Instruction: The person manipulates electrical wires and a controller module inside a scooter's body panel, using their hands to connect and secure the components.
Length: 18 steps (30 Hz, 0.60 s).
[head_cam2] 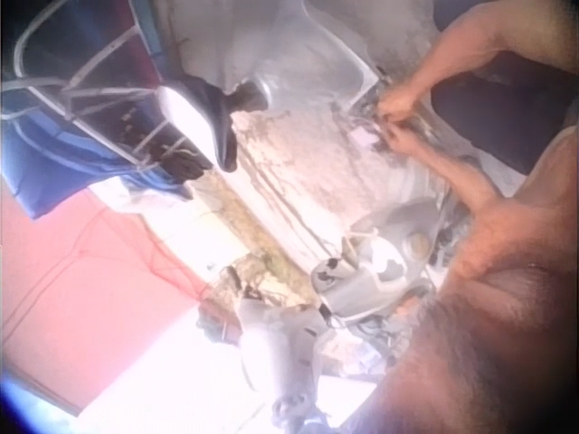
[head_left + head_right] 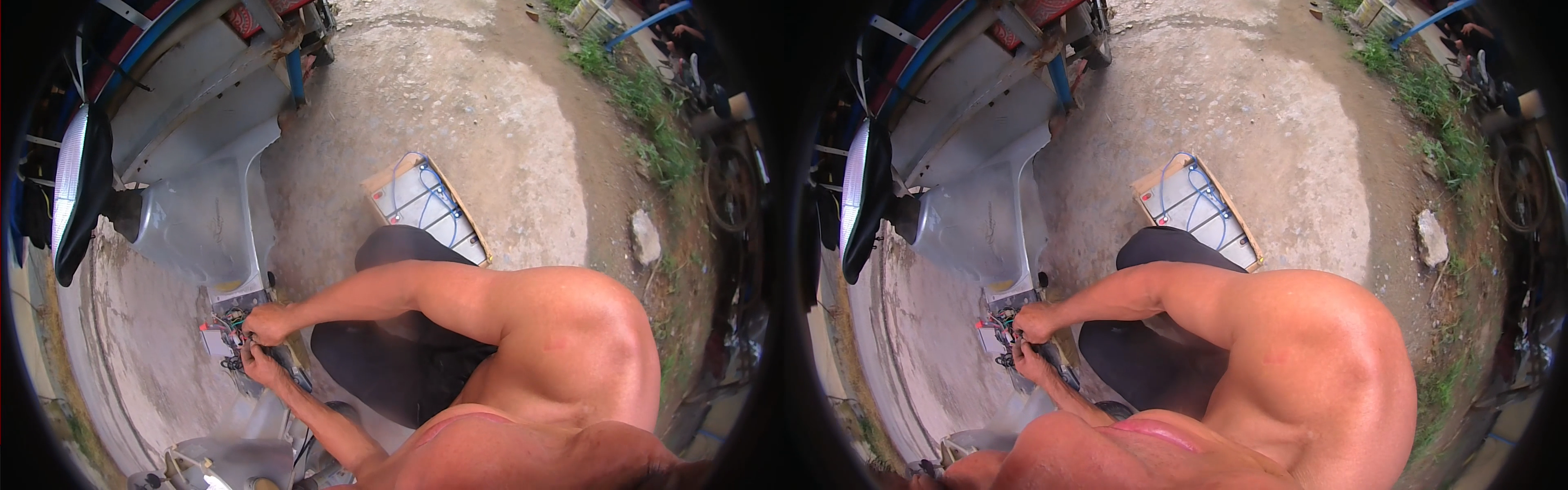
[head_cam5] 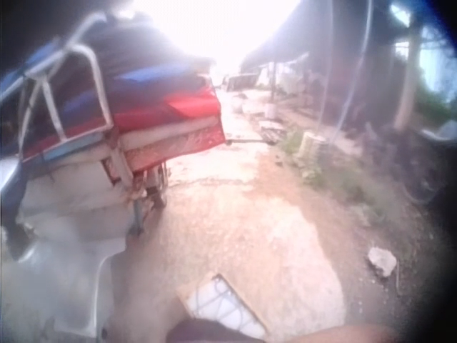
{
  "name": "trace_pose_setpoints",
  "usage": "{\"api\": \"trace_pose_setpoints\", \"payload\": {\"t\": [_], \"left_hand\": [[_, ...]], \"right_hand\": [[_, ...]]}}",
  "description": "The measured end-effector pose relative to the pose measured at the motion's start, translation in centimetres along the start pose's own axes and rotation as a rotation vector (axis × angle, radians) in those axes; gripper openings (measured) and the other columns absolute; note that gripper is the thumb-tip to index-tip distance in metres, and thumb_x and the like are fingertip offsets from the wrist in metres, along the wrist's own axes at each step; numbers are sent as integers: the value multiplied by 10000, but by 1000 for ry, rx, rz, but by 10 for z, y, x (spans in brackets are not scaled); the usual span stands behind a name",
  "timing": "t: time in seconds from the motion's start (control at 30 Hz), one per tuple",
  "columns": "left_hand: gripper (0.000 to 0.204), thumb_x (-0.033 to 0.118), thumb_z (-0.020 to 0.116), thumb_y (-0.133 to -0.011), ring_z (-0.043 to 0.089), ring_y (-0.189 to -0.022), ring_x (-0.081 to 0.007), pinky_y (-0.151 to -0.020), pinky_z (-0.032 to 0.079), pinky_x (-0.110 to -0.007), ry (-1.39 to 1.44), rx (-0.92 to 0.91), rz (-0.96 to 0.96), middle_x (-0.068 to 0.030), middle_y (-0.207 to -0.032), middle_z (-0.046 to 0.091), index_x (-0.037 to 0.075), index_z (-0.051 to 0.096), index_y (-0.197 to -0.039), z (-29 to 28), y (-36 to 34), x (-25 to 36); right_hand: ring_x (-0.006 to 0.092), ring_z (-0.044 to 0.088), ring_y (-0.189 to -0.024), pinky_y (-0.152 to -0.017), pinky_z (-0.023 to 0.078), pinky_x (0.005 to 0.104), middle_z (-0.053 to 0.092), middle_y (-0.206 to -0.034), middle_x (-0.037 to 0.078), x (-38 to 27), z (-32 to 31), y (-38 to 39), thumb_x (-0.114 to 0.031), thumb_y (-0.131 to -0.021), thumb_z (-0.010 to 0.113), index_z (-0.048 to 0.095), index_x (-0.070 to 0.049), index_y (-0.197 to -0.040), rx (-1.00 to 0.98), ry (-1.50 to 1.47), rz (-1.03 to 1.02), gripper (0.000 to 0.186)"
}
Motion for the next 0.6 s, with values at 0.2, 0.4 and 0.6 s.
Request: {"api": "trace_pose_setpoints", "payload": {"t": [0.2, 0.4, 0.6], "left_hand": [[271, 118, 598, -951, 614, -829, -164, -749, 504, -305, -279, -8, -86, -93, -963, 696, -116, 661, -1072, 19, -7, 7], [137, 54, 617, -917, 530, -745, -119, -666, 442, -275, 31, -81, -184, -18, -847, 630, -72, 658, -953, 11, -15, -8], [92, 22, 587, -928, 510, -687, -104, -616, 417, -262, 68, -54, -167, -11, -803, 609, -49, 643, -912, 14, -16, -15]], "right_hand": [[317, 733, -854, -737, 568, 429, 748, -908, 193, 30, 9, -25, -296, -720, 779, 764, 7, -863, -28, -256, 330, 335], [219, 695, -635, -558, 553, 375, 738, -766, 133, 23, 13, -28, -205, -787, 724, 765, -1, -811, -189, -496, 430, 209], [184, 727, -601, -508, 581, 318, 745, -724, 55, 21, 6, -19, -30, -826, 598, 754, -46, -987, -299, -518, 254, 224]]}}
Point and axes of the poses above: each hand's wrist, its own y-axis away from the middle knuckle, its own z-axis out of the palm, x = y × z, the point moved 5 cm from there along -y, towards the middle knuckle
